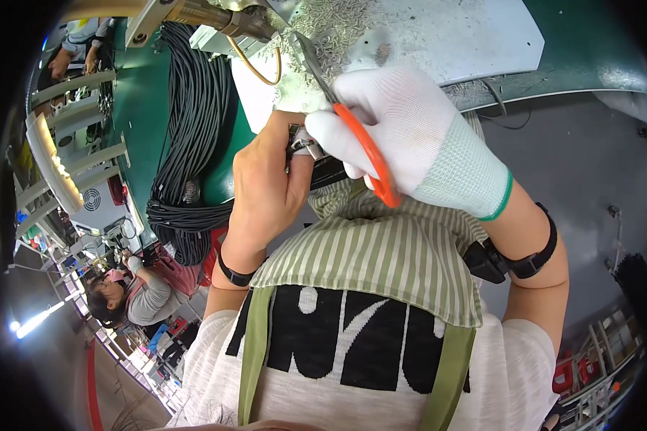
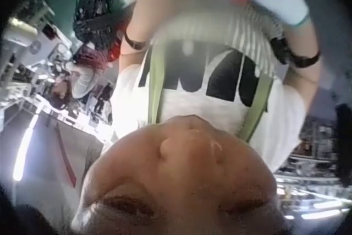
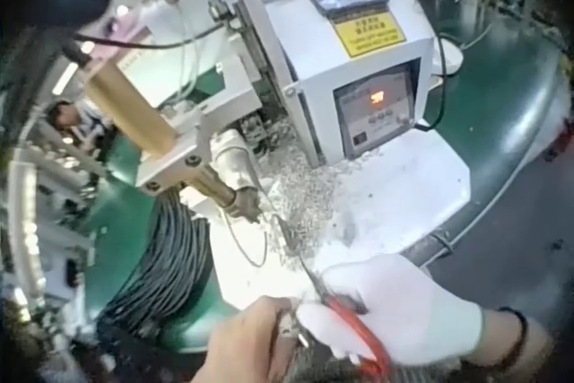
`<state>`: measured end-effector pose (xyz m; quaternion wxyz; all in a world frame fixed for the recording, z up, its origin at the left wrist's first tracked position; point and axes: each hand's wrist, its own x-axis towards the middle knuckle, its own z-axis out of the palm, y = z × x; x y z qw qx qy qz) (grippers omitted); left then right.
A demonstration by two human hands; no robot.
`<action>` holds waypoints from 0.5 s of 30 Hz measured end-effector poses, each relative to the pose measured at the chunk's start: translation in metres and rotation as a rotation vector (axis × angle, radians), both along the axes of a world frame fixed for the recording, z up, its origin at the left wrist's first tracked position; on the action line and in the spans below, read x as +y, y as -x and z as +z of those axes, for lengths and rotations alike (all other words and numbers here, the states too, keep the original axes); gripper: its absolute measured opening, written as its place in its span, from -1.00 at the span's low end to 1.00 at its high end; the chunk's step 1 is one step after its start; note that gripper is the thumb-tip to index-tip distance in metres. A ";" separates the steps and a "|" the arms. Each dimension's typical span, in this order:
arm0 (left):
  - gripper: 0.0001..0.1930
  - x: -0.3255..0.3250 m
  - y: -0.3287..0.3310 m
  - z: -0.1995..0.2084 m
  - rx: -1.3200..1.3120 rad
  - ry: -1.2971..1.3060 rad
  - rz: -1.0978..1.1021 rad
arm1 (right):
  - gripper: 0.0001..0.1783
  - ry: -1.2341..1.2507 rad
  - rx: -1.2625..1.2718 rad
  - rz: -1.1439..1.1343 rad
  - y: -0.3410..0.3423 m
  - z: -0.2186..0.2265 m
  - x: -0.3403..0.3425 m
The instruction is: Assembling electronic components by processing cables and using an assembly machine at a workstation.
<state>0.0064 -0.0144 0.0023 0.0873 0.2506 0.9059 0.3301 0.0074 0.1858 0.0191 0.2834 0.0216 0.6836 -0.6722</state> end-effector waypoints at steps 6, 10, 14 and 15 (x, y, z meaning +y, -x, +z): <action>-0.83 0.005 -0.001 0.005 -0.515 -0.557 0.098 | -0.83 -0.163 0.400 -0.046 -0.005 -0.016 0.002; -0.84 -0.002 0.008 0.004 -0.872 -0.830 0.059 | -0.82 -0.019 0.188 0.004 -0.002 -0.005 0.006; -0.84 0.004 0.006 0.003 -0.776 -0.860 0.214 | -0.84 -0.144 0.311 -0.078 -0.007 -0.010 -0.004; -0.84 0.005 0.005 0.003 -0.775 -0.861 0.214 | -0.84 -0.257 0.435 -0.133 -0.009 -0.013 -0.007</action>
